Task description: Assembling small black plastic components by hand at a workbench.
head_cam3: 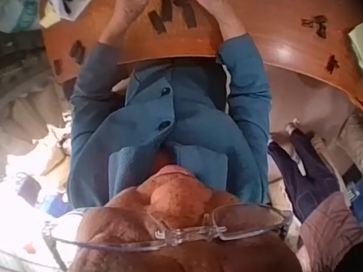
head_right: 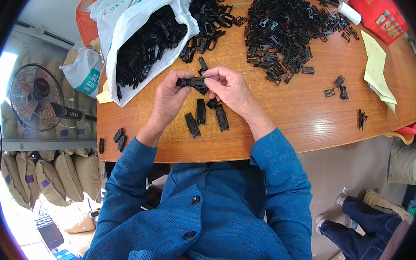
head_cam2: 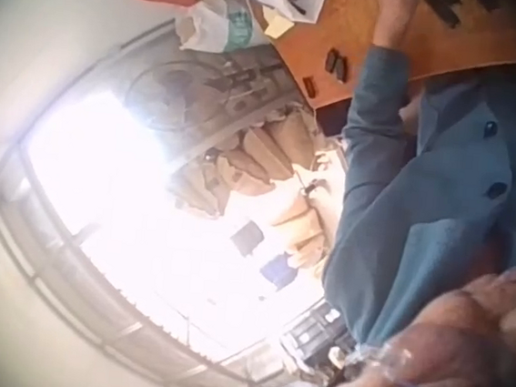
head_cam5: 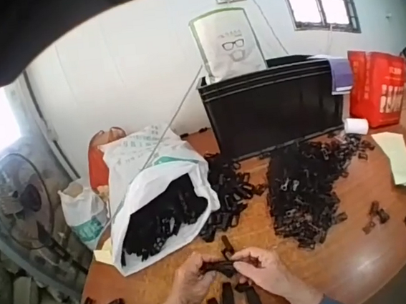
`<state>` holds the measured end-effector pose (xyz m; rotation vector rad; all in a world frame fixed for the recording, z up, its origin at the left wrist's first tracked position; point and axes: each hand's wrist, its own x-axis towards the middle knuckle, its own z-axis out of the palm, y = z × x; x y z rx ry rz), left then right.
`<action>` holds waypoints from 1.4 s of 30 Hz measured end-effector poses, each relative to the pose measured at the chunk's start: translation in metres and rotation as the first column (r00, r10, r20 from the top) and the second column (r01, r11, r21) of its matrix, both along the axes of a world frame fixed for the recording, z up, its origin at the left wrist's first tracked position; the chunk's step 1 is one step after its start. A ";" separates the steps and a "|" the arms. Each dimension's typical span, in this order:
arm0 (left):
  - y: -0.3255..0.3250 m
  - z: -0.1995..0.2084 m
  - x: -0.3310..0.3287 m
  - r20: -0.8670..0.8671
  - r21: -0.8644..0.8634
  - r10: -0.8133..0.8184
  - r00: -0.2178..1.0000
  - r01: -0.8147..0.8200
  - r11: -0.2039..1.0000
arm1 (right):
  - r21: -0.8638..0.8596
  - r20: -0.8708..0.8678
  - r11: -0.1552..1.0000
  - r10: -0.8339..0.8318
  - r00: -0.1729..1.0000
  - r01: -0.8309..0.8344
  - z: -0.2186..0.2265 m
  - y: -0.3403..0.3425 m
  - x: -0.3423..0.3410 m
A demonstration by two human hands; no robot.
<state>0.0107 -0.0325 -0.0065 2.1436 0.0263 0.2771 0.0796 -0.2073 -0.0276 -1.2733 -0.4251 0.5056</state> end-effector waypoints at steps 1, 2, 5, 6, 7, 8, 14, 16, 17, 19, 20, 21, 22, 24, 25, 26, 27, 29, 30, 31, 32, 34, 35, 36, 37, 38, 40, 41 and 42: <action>-0.003 0.002 0.000 -0.002 0.000 -0.002 1.000 0.002 1.000 | -0.016 -0.002 1.000 -0.001 1.000 0.001 0.001 0.001 0.000; -0.005 0.003 0.000 0.070 0.047 -0.025 0.997 0.022 0.999 | -0.032 -0.004 0.999 -0.002 1.000 0.002 0.001 0.001 0.000; -0.011 0.007 -0.001 0.140 0.114 -0.057 0.989 0.041 0.993 | -0.041 -0.009 0.999 -0.019 1.000 0.018 -0.001 0.002 -0.001; -0.012 0.008 -0.002 0.143 0.133 -0.060 0.988 0.041 0.990 | -0.042 -0.012 0.999 -0.020 1.000 0.019 -0.003 0.003 -0.001; -0.014 0.008 -0.002 0.139 0.132 -0.061 0.988 0.043 0.990 | -0.042 -0.007 0.999 -0.035 0.999 0.034 -0.006 0.005 -0.002; -0.016 0.008 -0.003 0.135 0.176 -0.056 0.989 0.032 0.984 | -0.041 -0.003 0.998 -0.049 0.999 0.049 -0.008 0.006 -0.002; -0.021 -0.007 -0.001 0.106 0.132 -0.016 0.994 0.002 0.991 | -0.055 -0.003 0.996 -0.065 0.998 0.065 -0.009 0.007 -0.002; -0.018 -0.008 0.001 0.045 0.050 -0.007 0.999 0.004 0.999 | -0.061 0.011 0.996 -0.066 0.998 0.066 -0.011 0.007 -0.002; -0.014 -0.008 0.002 -0.061 -0.066 -0.028 0.998 0.024 0.997 | -0.066 0.027 0.996 -0.065 0.998 0.067 -0.011 0.008 -0.002; -0.010 -0.008 0.003 -0.165 -0.185 -0.063 0.984 0.032 0.982 | -0.066 0.037 0.996 -0.061 0.997 0.063 -0.013 0.008 -0.003; -0.009 -0.009 0.003 -0.192 -0.254 -0.080 0.978 0.029 0.967 | -0.065 0.050 0.996 -0.055 0.997 0.058 -0.013 0.008 -0.004; -0.009 -0.008 0.004 -0.219 -0.322 -0.098 0.971 0.023 0.946 | -0.067 0.048 0.996 -0.055 0.997 0.058 -0.012 0.009 -0.005; -0.010 -0.008 0.004 -0.221 -0.324 -0.099 0.970 0.022 0.946 | -0.068 0.096 0.995 -0.064 0.993 0.071 -0.010 0.009 -0.006; -0.012 -0.007 0.003 -0.211 -0.298 -0.096 0.973 0.030 0.954 | -0.072 0.141 0.994 -0.071 0.987 0.082 -0.009 0.008 -0.006; -0.013 -0.007 0.003 -0.216 -0.301 -0.096 0.972 0.028 0.953 | -0.016 0.114 0.998 -0.056 0.992 0.058 -0.010 0.007 -0.005; -0.014 -0.006 0.004 -0.195 -0.393 -0.091 0.976 0.007 0.920 | 0.040 0.089 0.999 -0.039 0.995 0.036 -0.010 0.005 -0.004; -0.015 -0.005 0.005 -0.176 -0.481 -0.083 0.981 -0.012 0.877 | 0.036 0.083 0.999 -0.038 0.996 0.035 -0.010 0.005 -0.002; -0.016 -0.002 0.011 -0.192 -0.538 -0.067 0.979 -0.048 0.841 | 0.098 0.009 0.995 0.025 1.000 -0.025 -0.011 0.006 0.003; -0.019 0.003 0.015 -0.201 -0.590 -0.052 0.978 -0.078 0.804 | 0.093 -0.080 0.994 0.070 0.994 -0.062 -0.011 0.005 0.009; -0.020 0.006 0.018 -0.201 -0.594 -0.042 0.979 -0.088 0.800 | 0.089 -0.083 0.994 0.068 0.994 -0.061 -0.012 0.005 0.010; -0.021 0.008 0.019 -0.203 -0.596 -0.044 0.978 -0.088 0.798 | 0.147 -0.146 0.988 0.056 0.988 -0.034 -0.012 0.005 0.011; -0.022 0.011 0.020 -0.208 -0.618 -0.068 0.976 -0.077 0.782 | 0.201 -0.209 0.980 0.045 0.977 -0.003 -0.012 0.004 0.011; -0.022 0.011 0.019 -0.207 -0.618 -0.065 0.976 -0.079 0.782 | 0.205 -0.239 0.979 0.071 0.969 -0.021 -0.013 0.005 0.012; -0.021 0.011 0.017 -0.190 -0.628 -0.072 0.979 -0.065 0.775 | 0.210 -0.268 0.977 0.096 0.959 -0.040 -0.013 0.005 0.011; -0.021 0.012 0.016 -0.172 -0.637 -0.079 0.982 -0.050 0.769 | 0.212 -0.266 0.976 0.099 0.959 -0.042 -0.013 0.006 0.010; -0.021 0.012 0.015 -0.170 -0.636 -0.076 0.982 -0.051 0.770 | 0.182 -0.249 0.982 0.086 0.965 -0.040 -0.013 0.005 0.009; -0.021 0.011 0.011 -0.174 -0.644 -0.081 0.981 -0.051 0.763 | 0.154 -0.230 0.987 0.076 0.970 -0.041 -0.012 0.006 0.007; -0.021 0.010 0.009 -0.172 -0.643 -0.078 0.982 -0.052 0.764 | 0.122 -0.211 0.992 0.069 0.975 -0.044 -0.012 0.006 0.006; -0.022 0.010 0.005 -0.192 -0.667 -0.067 0.979 -0.081 0.741 | 0.090 -0.191 0.995 0.063 0.980 -0.047 -0.012 0.006 0.005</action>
